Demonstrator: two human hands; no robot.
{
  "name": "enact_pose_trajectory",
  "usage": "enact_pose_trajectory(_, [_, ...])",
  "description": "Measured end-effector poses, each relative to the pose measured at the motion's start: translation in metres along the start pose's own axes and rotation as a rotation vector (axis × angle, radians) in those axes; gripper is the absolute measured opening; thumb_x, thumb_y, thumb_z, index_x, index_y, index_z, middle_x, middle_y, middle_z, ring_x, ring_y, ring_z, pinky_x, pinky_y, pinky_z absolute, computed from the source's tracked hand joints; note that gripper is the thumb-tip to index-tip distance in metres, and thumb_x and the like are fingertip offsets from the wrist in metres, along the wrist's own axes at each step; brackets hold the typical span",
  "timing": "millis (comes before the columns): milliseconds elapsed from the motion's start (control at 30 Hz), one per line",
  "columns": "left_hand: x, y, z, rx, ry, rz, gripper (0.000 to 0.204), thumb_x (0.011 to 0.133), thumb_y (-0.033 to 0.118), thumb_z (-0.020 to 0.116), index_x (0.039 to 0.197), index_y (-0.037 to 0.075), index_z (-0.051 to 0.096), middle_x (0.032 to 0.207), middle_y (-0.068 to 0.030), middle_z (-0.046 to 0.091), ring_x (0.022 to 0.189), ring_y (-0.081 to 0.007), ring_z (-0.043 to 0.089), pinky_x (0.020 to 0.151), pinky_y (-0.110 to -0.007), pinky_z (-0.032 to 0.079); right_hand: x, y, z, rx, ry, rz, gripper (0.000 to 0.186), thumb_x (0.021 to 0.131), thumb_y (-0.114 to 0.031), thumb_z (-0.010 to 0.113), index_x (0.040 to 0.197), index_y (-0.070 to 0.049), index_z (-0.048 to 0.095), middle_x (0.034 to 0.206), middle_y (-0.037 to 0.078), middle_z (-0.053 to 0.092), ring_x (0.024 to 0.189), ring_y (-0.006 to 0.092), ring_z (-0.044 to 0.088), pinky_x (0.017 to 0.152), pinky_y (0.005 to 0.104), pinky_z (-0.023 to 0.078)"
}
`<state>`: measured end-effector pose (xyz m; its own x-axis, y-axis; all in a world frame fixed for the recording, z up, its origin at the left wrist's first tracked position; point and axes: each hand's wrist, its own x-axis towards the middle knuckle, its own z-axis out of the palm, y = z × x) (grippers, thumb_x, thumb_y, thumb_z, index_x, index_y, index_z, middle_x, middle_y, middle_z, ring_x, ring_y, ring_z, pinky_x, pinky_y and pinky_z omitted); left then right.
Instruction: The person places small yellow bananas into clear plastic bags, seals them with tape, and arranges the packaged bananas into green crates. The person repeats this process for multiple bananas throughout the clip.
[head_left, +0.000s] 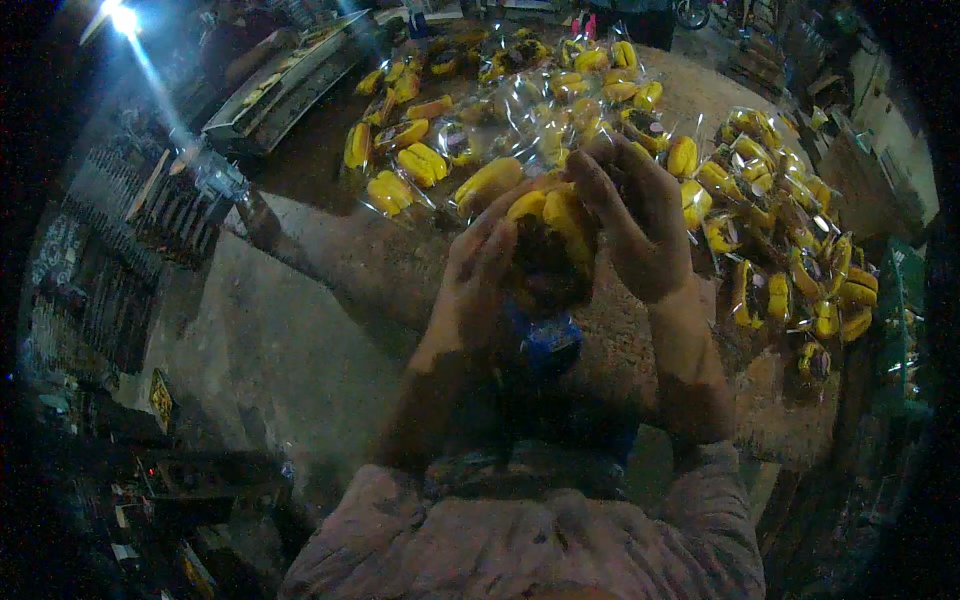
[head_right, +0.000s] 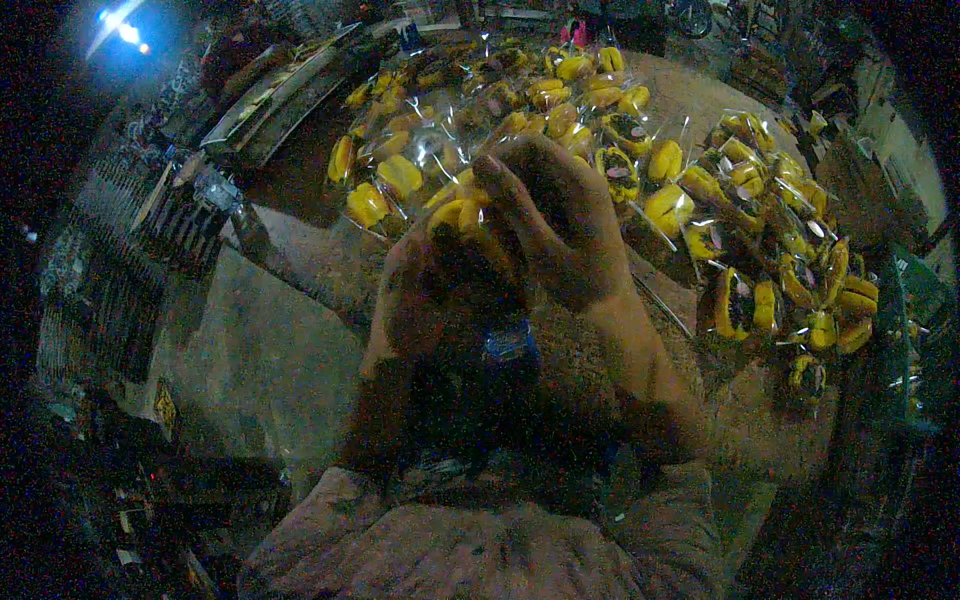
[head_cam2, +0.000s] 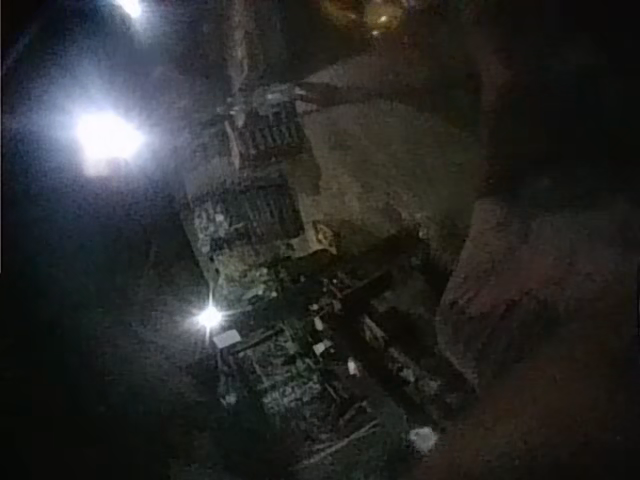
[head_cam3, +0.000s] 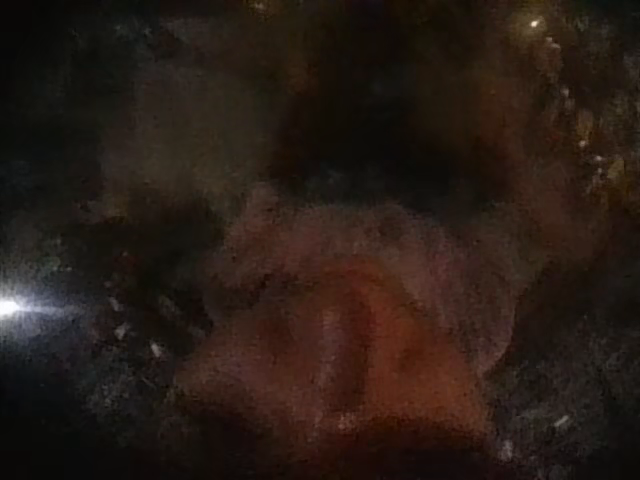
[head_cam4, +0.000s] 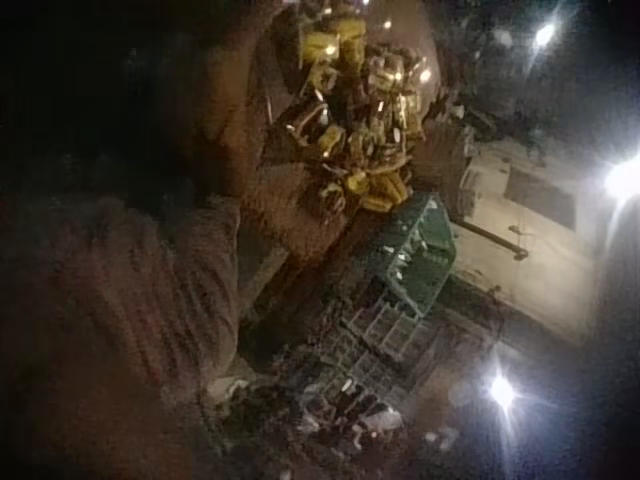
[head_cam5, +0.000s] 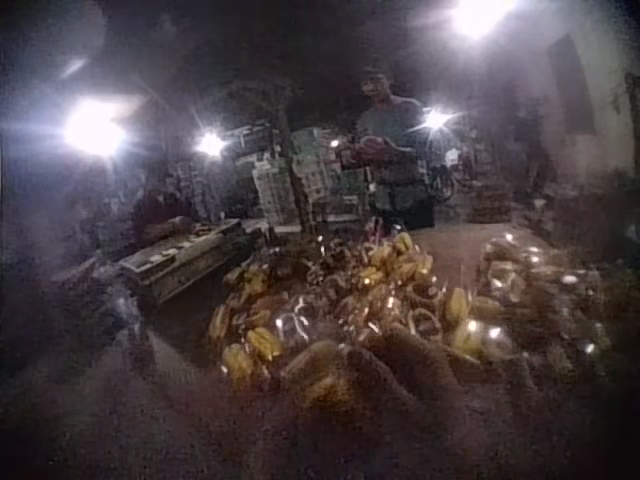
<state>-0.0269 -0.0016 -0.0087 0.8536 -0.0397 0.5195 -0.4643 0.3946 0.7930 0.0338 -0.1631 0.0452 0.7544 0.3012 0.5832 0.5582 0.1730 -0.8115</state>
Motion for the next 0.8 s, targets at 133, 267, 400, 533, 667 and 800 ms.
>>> enact_pose_trajectory(133, [-0.008,-0.004,0.021,0.389,0.146,-0.022,0.042,0.106,0.024,0.055,0.141,0.000,0.056,0.135,-0.0111,0.064,0.118,-0.0197,0.061,0.102,-0.033,0.048,-0.009,0.000,0.003,-0.017,0.166,0.028,0.029,0.108,-0.031,0.053,0.098,-0.005,0.063,0.079,-0.006,0.053,0.069,0.0035,0.044,0.060,0.0228,0.036])
enact_pose_trajectory(267, [-0.024,-0.012,0.063,0.218,0.260,-0.117,0.039,0.105,0.020,0.057,0.138,-0.001,0.059,0.131,-0.0119,0.066,0.118,-0.0180,0.061,0.101,-0.032,0.048,-0.041,-0.013,-0.017,-0.130,0.300,0.235,0.036,0.109,-0.036,0.050,0.090,-0.007,0.063,0.073,-0.007,0.049,0.064,0.0029,0.039,0.056,0.0237,0.032])
enact_pose_trajectory(400, [-0.030,-0.018,0.082,0.230,0.158,-0.174,0.032,0.105,0.020,0.059,0.127,-0.002,0.067,0.129,-0.0124,0.067,0.117,-0.0160,0.061,0.098,-0.031,0.049,-0.079,-0.009,-0.033,-0.211,0.449,0.231,0.038,0.109,-0.035,0.050,0.091,-0.005,0.065,0.071,-0.004,0.055,0.064,0.0054,0.047,0.055,0.0246,0.036])
enact_pose_trajectory(533, [-0.028,-0.020,0.097,0.188,0.355,-0.450,0.032,0.105,0.024,0.058,0.117,-0.002,0.073,0.120,-0.0107,0.071,0.110,-0.0154,0.064,0.094,-0.030,0.051,-0.098,0.000,-0.078,-0.338,0.365,0.201,0.031,0.107,-0.028,0.055,0.101,0.001,0.066,0.078,0.002,0.067,0.071,0.0106,0.058,0.067,0.0284,0.048])
enact_pose_trajectory(667, [-0.013,-0.004,0.087,0.192,0.406,-0.222,0.037,0.106,0.030,0.056,0.115,-0.002,0.074,0.111,-0.0078,0.074,0.098,-0.0132,0.067,0.088,-0.029,0.053,-0.105,0.038,-0.144,-0.579,0.271,0.293,0.024,0.101,-0.023,0.063,0.106,0.000,0.066,0.089,0.007,0.065,0.086,0.0161,0.061,0.077,0.0320,0.050])
enact_pose_trajectory(800, [-0.010,0.002,0.078,0.147,0.375,-0.365,0.035,0.102,0.031,0.062,0.113,0.000,0.073,0.111,-0.0082,0.073,0.096,-0.0133,0.066,0.089,-0.030,0.052,-0.165,0.088,-0.185,-1.396,-0.172,0.135,0.033,0.090,-0.016,0.068,0.119,-0.003,0.060,0.118,0.015,0.059,0.121,0.0349,0.052,0.099,0.0449,0.045])
